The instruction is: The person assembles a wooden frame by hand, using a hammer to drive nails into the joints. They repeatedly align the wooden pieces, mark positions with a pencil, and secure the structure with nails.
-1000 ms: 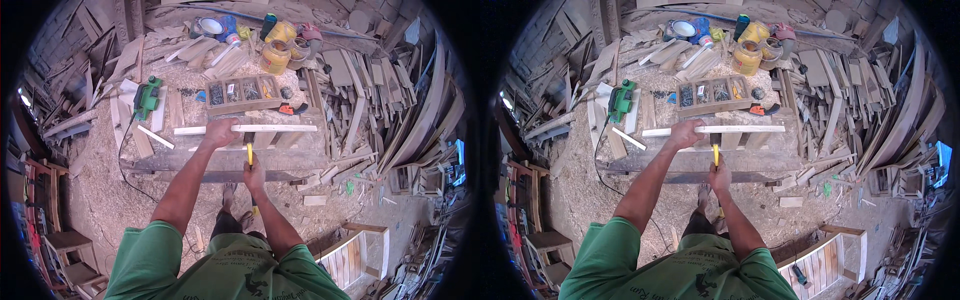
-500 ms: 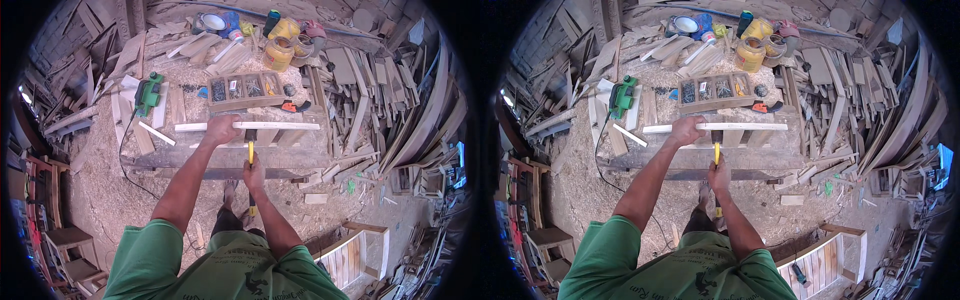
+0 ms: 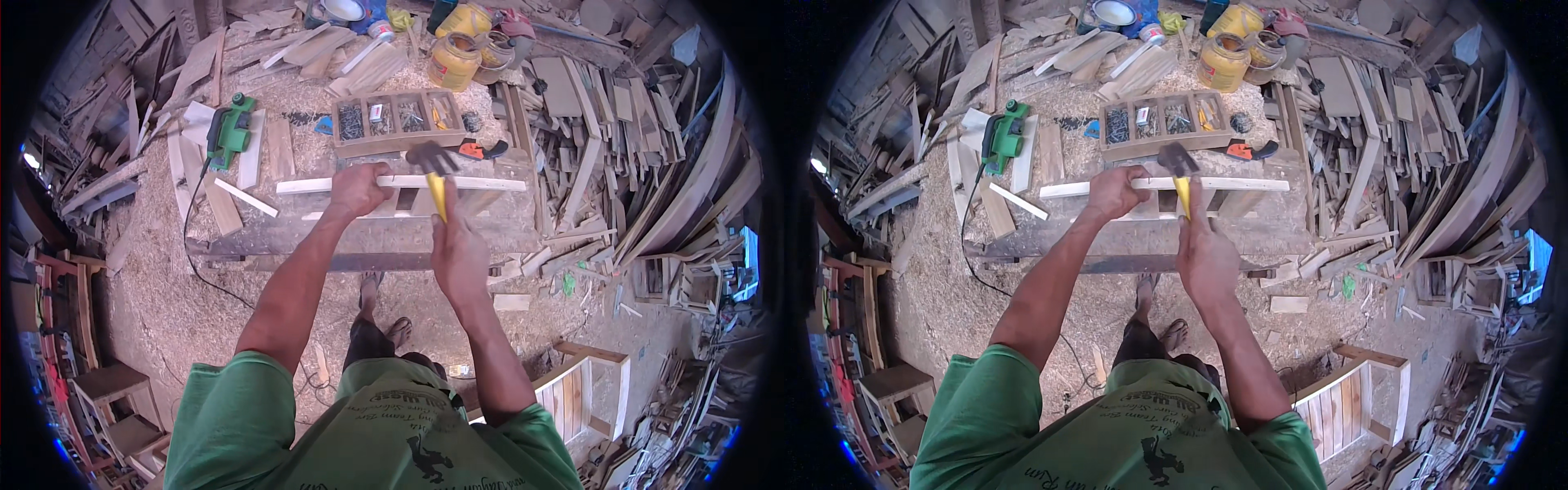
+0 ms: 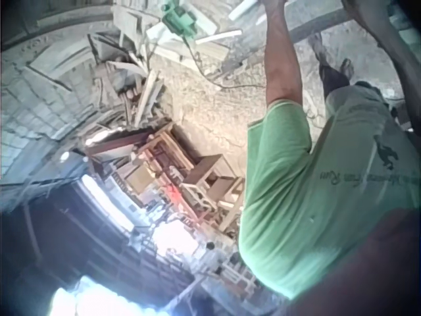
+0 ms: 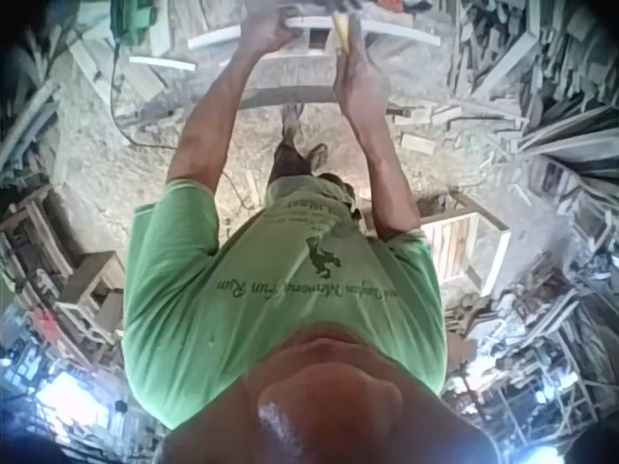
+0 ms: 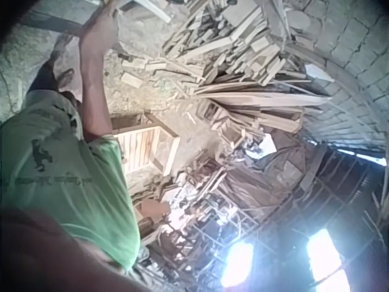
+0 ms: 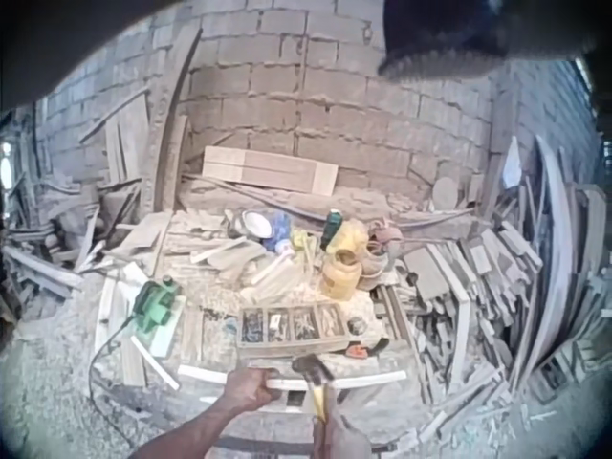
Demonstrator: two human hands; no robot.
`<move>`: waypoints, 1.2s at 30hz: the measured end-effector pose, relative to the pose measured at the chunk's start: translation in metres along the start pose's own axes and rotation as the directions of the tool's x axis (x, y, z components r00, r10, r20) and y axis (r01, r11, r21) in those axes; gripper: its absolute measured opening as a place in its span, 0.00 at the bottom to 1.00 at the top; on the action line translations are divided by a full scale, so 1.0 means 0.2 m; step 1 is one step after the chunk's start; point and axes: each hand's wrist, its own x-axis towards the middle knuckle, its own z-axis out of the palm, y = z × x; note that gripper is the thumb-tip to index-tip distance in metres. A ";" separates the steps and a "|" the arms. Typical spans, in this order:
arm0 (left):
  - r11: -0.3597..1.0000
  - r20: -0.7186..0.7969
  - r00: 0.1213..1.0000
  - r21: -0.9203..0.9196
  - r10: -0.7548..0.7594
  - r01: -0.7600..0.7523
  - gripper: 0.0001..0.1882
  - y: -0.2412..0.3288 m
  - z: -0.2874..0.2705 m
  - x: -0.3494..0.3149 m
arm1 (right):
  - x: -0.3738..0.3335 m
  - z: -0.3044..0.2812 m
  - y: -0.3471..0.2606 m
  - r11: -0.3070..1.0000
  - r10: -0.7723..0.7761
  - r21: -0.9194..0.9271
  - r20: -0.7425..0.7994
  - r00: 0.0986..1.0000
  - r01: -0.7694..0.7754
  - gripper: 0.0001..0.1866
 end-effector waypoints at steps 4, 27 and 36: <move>0.999 -0.041 0.998 0.013 0.044 -0.043 0.23 -0.03 0.02 0.00 | 0.03 0.09 0.06 0.995 0.084 -0.070 0.119 0.989 -0.076 0.40; 0.999 -0.028 0.999 -0.003 0.032 -0.032 0.20 0.00 0.02 -0.03 | 0.02 -0.06 -0.01 0.920 -0.286 0.110 -0.467 0.837 0.376 0.36; 0.999 -0.044 0.998 -0.005 0.032 -0.032 0.18 -0.03 0.01 -0.06 | 0.10 -0.20 -0.28 0.893 -0.201 0.324 -0.333 0.921 0.312 0.29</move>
